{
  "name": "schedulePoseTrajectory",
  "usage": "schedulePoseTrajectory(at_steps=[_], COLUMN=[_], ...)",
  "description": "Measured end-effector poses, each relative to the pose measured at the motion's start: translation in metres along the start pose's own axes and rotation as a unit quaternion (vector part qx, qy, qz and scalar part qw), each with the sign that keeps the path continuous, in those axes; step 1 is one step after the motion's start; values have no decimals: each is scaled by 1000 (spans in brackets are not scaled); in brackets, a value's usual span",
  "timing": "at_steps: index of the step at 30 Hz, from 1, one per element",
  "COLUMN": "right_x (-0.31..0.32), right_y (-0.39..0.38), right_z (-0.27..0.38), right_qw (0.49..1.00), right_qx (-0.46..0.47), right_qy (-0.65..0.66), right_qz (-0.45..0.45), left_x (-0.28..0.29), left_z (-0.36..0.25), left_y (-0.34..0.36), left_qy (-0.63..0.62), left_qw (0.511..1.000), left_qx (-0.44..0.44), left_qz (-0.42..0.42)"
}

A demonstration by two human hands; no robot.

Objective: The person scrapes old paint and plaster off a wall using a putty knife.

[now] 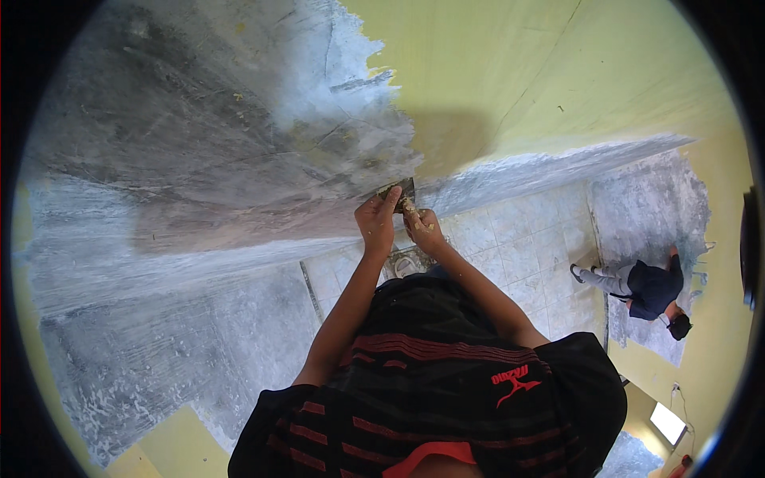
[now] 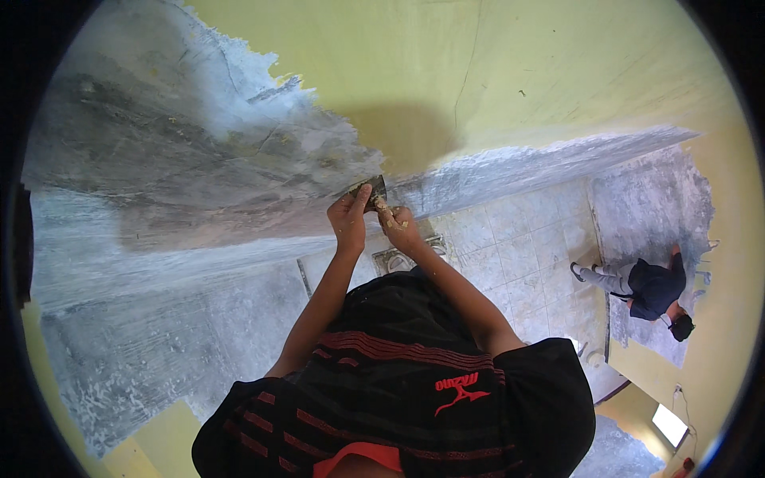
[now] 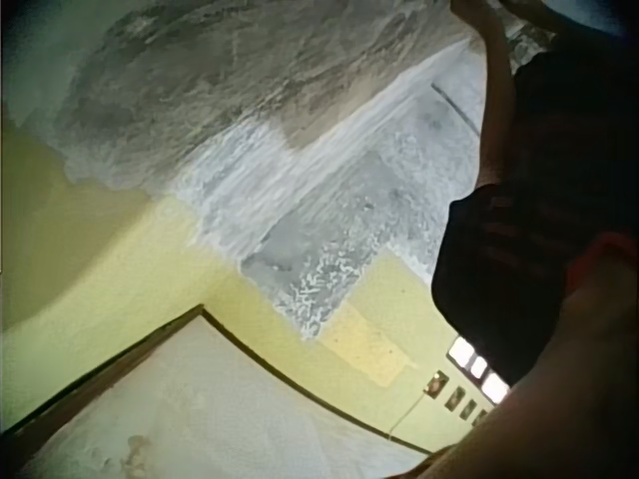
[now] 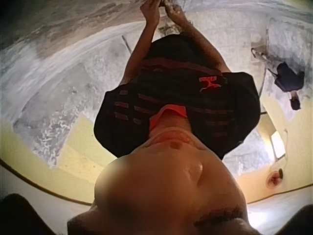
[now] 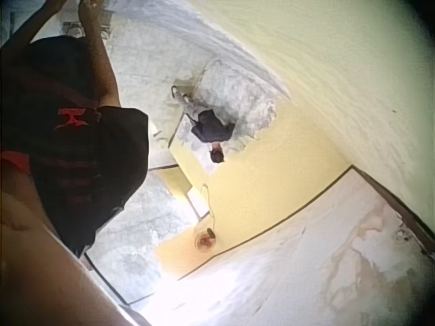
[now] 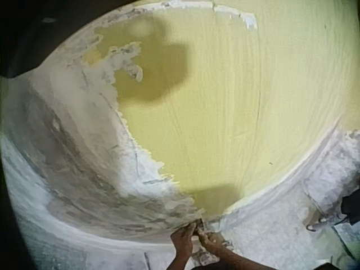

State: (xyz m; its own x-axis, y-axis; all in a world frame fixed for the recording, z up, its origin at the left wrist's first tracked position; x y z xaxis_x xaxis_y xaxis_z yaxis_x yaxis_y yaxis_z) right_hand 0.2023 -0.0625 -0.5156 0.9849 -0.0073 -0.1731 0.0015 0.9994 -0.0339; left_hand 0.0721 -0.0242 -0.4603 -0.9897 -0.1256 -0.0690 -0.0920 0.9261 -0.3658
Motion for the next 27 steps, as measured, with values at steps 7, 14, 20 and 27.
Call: schedulePoseTrajectory(at_steps=[7,14,20,27], right_x=[-1,-2,-10,-10], right_y=[7,2,3,4], right_z=[10,24,46,47], right_qw=[993,985,989,984], right_qx=[90,132,103,116], right_qy=[-72,-103,-102,-129], right_qz=[-23,-46,-26,-39], left_x=[-4,-8,-8,-17], left_z=[-4,-13,-34,-63], left_y=[0,-4,-14,-32], left_qy=[-47,-86,-115,-128], left_qw=[999,996,993,991], left_qx=[-4,23,2,-8], left_qz=[11,26,27,34])
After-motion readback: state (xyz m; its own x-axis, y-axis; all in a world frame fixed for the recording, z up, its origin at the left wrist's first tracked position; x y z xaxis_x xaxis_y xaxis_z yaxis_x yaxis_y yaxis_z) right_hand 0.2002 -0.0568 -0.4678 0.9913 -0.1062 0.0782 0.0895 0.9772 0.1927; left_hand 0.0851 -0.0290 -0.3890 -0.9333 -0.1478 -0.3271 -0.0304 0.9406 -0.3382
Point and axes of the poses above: each hand's wrist, its own y-axis towards the middle knuckle, its own x-axis out of the back of the hand, z = x × y, the point moved 1 cm from there along y, towards the middle knuckle, and after that the axes turned 15 degrees about x, right-handed, at the moved point
